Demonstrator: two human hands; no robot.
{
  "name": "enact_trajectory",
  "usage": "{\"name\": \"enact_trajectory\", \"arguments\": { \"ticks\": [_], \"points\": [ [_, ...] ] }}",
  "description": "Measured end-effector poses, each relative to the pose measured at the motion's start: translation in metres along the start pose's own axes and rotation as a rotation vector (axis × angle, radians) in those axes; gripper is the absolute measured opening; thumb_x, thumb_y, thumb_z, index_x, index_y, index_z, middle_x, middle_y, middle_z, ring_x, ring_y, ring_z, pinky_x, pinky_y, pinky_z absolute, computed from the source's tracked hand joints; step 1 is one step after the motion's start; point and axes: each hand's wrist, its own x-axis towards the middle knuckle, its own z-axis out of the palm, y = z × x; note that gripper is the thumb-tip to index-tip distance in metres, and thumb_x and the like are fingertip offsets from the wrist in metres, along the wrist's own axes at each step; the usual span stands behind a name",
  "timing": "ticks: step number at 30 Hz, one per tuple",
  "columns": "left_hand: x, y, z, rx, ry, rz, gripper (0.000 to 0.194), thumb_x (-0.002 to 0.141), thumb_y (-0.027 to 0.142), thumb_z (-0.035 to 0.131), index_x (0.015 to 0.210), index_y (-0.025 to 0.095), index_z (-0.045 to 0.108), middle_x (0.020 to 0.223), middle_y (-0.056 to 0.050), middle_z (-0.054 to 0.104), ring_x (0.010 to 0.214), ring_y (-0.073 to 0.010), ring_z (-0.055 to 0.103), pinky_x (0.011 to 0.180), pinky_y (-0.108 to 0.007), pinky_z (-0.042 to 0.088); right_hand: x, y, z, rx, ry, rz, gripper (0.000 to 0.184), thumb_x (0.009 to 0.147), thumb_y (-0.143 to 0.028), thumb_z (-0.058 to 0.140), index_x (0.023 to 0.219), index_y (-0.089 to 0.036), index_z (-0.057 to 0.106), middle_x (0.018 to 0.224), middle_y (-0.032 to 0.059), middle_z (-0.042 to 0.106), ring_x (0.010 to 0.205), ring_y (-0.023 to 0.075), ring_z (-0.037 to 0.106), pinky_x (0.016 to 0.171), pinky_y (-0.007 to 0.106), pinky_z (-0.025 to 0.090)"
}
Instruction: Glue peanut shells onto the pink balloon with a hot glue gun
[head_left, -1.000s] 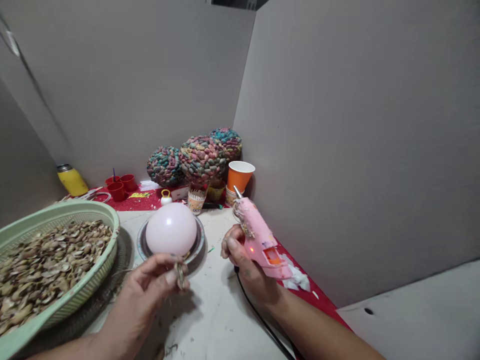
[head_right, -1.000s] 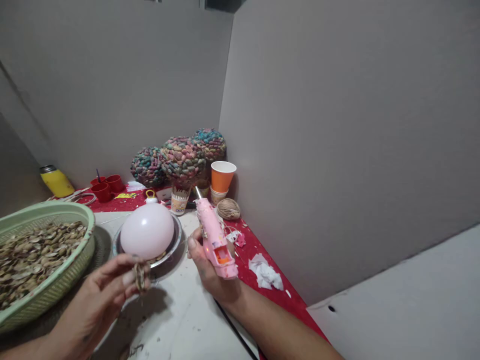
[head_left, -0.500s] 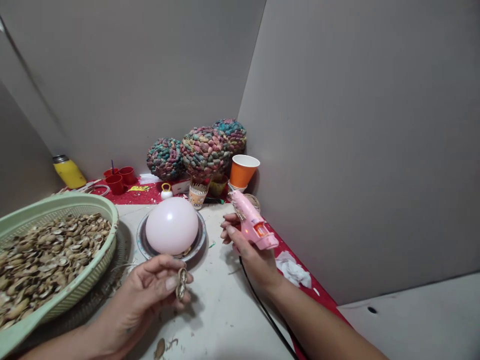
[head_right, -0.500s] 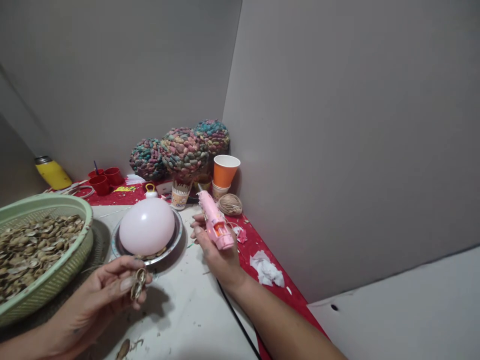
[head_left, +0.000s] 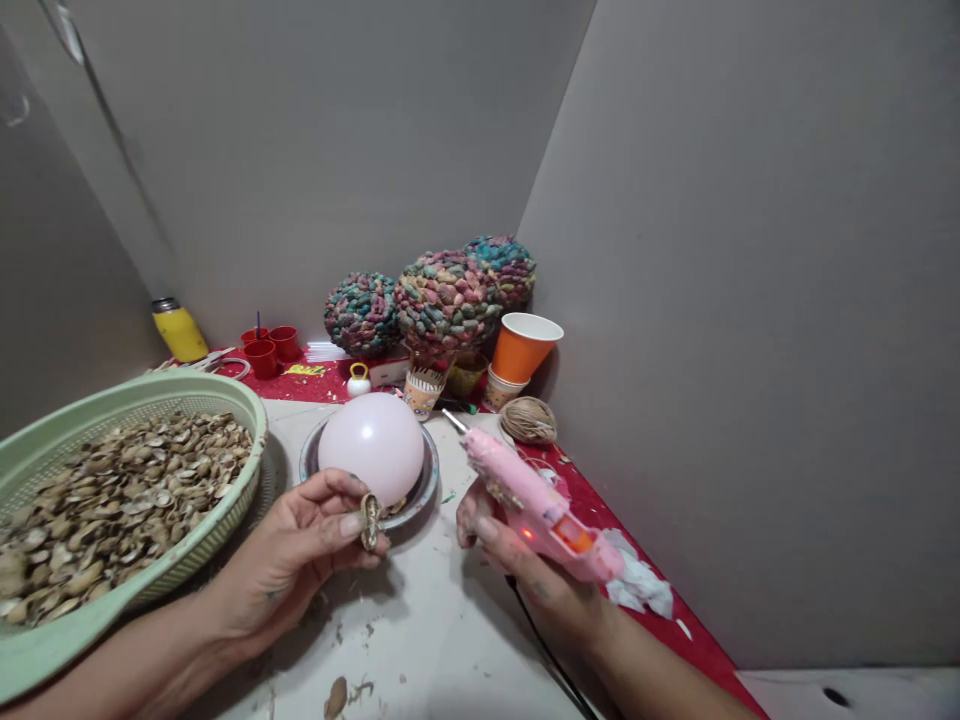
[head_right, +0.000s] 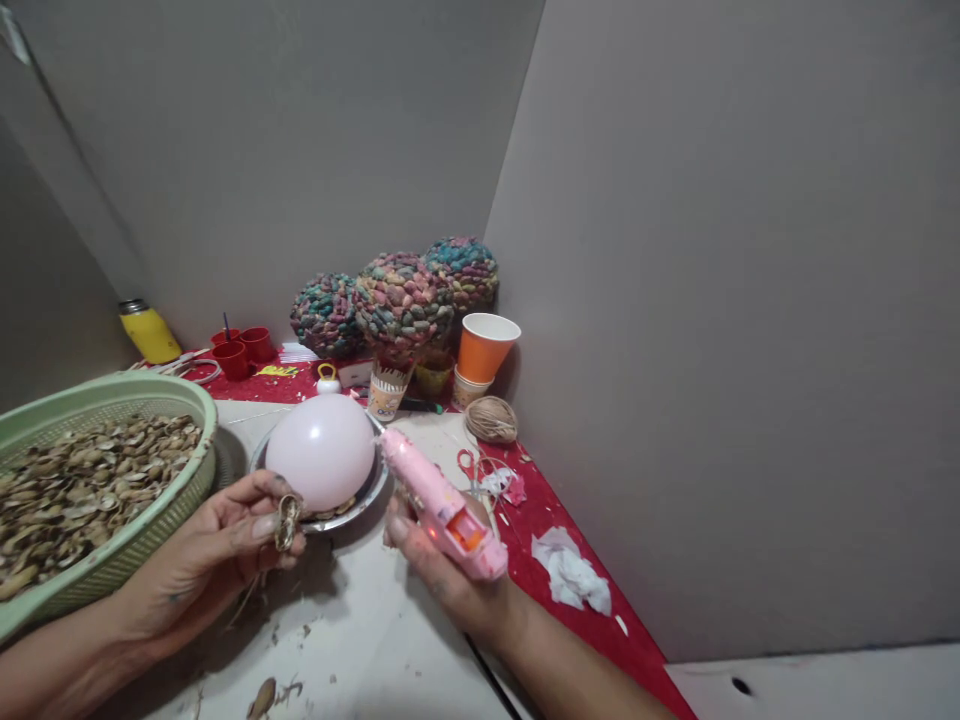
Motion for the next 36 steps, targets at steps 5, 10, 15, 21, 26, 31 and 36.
{"name": "enact_trajectory", "arguments": {
  "ticks": [5,10,15,21,26,31,36],
  "points": [
    [0.001,0.001,0.002,-0.023,0.010,-0.014,0.026,0.071,0.020,0.087,0.090,0.017,0.070,0.080,-0.003,0.072,0.070,-0.0142,0.071,0.066,-0.024,0.060,0.004,-0.015,0.007,-0.161,-0.059,-0.280,0.019,0.097,-0.039,0.052,0.085,-0.024,0.054,0.076,0.0029,0.057,0.070,0.0188,0.057,0.066,0.032,0.049],
    [0.002,0.004,0.002,-0.002,0.004,0.000,0.027,0.070,0.021,0.088,0.089,0.015,0.070,0.084,-0.005,0.074,0.072,-0.0127,0.068,0.069,-0.024,0.059,0.004,-0.015,0.015,-0.285,-0.044,-0.463,0.032,0.101,-0.047,0.044,0.085,-0.022,0.055,0.072,0.0017,0.056,0.061,0.0145,0.054,0.054,0.025,0.043],
    [0.004,0.005,0.001,0.032,0.026,0.038,0.027,0.069,0.022,0.089,0.088,0.015,0.071,0.081,-0.004,0.074,0.073,-0.0117,0.066,0.073,-0.023,0.057,0.003,-0.004,0.021,-0.262,-0.056,-0.565,0.034,0.100,-0.050,0.046,0.083,-0.022,0.051,0.066,0.0001,0.054,0.056,0.0144,0.051,0.050,0.026,0.039],
    [0.002,0.005,0.001,0.070,0.048,0.076,0.028,0.068,0.024,0.089,0.088,0.016,0.071,0.081,-0.003,0.072,0.072,-0.0116,0.064,0.071,-0.022,0.053,0.002,-0.002,0.021,-0.348,-0.088,-0.561,0.031,0.098,-0.049,0.050,0.080,-0.023,0.049,0.063,0.0000,0.053,0.055,0.0165,0.052,0.050,0.029,0.037],
    [0.002,0.003,0.000,0.084,0.054,0.098,0.032,0.066,0.028,0.091,0.088,0.016,0.071,0.081,-0.003,0.072,0.073,-0.0122,0.064,0.071,-0.023,0.052,0.001,0.000,0.022,-0.368,-0.079,-0.559,0.027,0.097,-0.045,0.052,0.081,-0.024,0.048,0.063,-0.0013,0.051,0.054,0.0164,0.050,0.049,0.029,0.035],
    [0.002,0.003,0.000,0.117,0.059,0.109,0.029,0.069,0.027,0.088,0.089,0.017,0.070,0.083,-0.003,0.072,0.074,-0.0121,0.063,0.070,-0.022,0.050,0.001,0.003,0.024,-0.395,-0.079,-0.581,0.027,0.097,-0.044,0.052,0.079,-0.025,0.045,0.061,-0.0022,0.048,0.053,0.0160,0.047,0.048,0.029,0.033],
    [0.003,0.003,-0.001,0.156,0.082,0.127,0.027,0.070,0.027,0.088,0.089,0.017,0.070,0.083,-0.002,0.071,0.075,-0.0117,0.061,0.071,-0.022,0.048,0.001,0.003,0.024,-0.409,-0.085,-0.582,0.027,0.097,-0.044,0.051,0.080,-0.024,0.045,0.062,-0.0019,0.049,0.053,0.0160,0.048,0.049,0.030,0.032]
  ]
}}
